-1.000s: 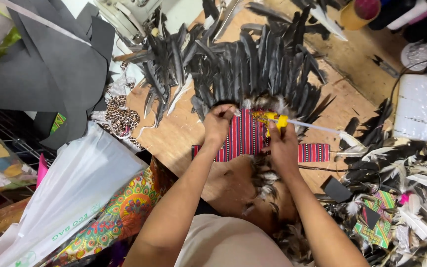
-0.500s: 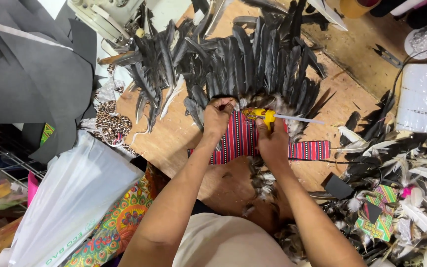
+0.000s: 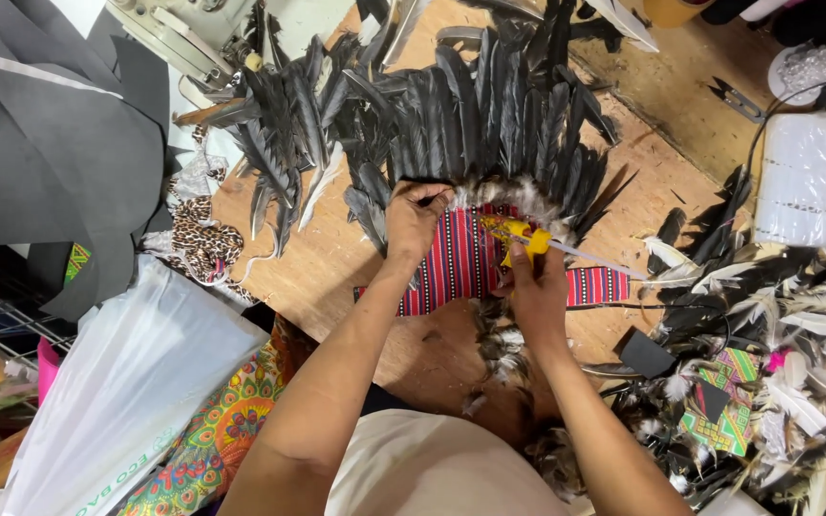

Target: The person uses a hot glue gun to attach small feathers to the edge of a patterned fabric base that already has long black feathers attached. The person repeatedly applies glue and presses feathers onto the base, building up a decorative feathered border.

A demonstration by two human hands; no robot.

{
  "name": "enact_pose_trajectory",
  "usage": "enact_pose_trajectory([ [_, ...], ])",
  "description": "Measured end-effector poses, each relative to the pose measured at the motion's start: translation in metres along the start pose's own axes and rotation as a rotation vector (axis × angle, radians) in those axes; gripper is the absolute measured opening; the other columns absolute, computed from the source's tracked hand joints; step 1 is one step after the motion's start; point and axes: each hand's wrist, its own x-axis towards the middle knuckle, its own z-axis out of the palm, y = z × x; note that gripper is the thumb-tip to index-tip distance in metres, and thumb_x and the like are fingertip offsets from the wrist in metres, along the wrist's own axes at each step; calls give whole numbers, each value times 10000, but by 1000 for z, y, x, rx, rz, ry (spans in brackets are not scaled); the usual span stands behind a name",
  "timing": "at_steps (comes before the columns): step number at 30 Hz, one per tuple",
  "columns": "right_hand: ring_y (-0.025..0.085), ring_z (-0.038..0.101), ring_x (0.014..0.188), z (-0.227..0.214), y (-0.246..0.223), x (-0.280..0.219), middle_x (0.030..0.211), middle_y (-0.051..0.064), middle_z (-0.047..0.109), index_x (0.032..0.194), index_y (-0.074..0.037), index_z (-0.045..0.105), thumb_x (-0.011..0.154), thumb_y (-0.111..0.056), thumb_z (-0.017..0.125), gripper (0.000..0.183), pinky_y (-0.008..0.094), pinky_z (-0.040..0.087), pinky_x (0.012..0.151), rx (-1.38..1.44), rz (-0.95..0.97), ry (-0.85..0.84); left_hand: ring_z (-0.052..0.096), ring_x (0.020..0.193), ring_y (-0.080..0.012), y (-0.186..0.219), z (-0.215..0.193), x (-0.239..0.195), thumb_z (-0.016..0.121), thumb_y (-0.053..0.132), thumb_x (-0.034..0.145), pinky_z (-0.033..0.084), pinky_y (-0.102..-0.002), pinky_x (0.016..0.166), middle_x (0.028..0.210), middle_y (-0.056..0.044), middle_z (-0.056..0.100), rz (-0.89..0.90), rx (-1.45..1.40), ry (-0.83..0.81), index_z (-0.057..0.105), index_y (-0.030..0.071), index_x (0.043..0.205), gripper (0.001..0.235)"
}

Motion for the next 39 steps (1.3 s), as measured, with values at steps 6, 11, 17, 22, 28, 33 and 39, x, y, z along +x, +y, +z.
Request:
enact_pose_trajectory([
  [6,252,736,825,-15,9,-15,865,149,636,1233,57,580,1177,-305,619,369,404,702,691,82,3,21,721,1256,-385,-4,0,8,948,331,865,579,-481,1124,1188,-59,720,29,101,-49,879,272,1118,269],
  [11,255,742,818,-31,17,-22,882,165,663,1235,39,591,1163,-312,644,362,419,704,696,134,21,31,715,1264,-373,0,-2,10,924,325,884,587,-483,1122,1203,-39,707,36,170,-79,882,305,1059,181],
  [17,268,763,822,-51,34,-25,878,185,688,1234,14,595,1162,-295,652,323,436,708,689,106,15,71,734,1241,-334,10,-5,8,920,372,888,595,-464,1104,1169,-31,697,-2,181,-73,851,289,1085,225],
  [22,281,741,809,-67,69,-22,932,203,676,1288,43,589,1173,-237,640,307,432,699,659,148,-16,87,749,1210,-349,27,-10,5,949,459,860,601,-464,1060,1124,-57,707,-34,152,-89,816,239,1109,358],
  [28,275,713,789,-65,51,-42,940,201,651,1302,49,581,1174,-209,620,291,426,704,636,169,-23,87,755,1211,-347,22,-7,10,931,396,868,618,-461,1048,1150,-31,715,-27,298,-101,858,296,1037,209],
  [33,231,724,674,-71,47,-50,821,130,647,1228,16,609,1180,-236,627,257,366,645,603,140,-40,101,756,1198,-354,14,-5,15,931,362,877,619,-448,1043,1157,-52,704,-21,252,-87,864,281,1039,194],
  [39,237,740,723,-84,51,-59,846,154,702,1212,-4,624,1180,-240,643,239,361,615,634,88,-68,136,765,1173,-355,-4,0,27,976,314,818,623,-459,1024,1120,-64,703,17,241,-83,849,227,1040,271],
])
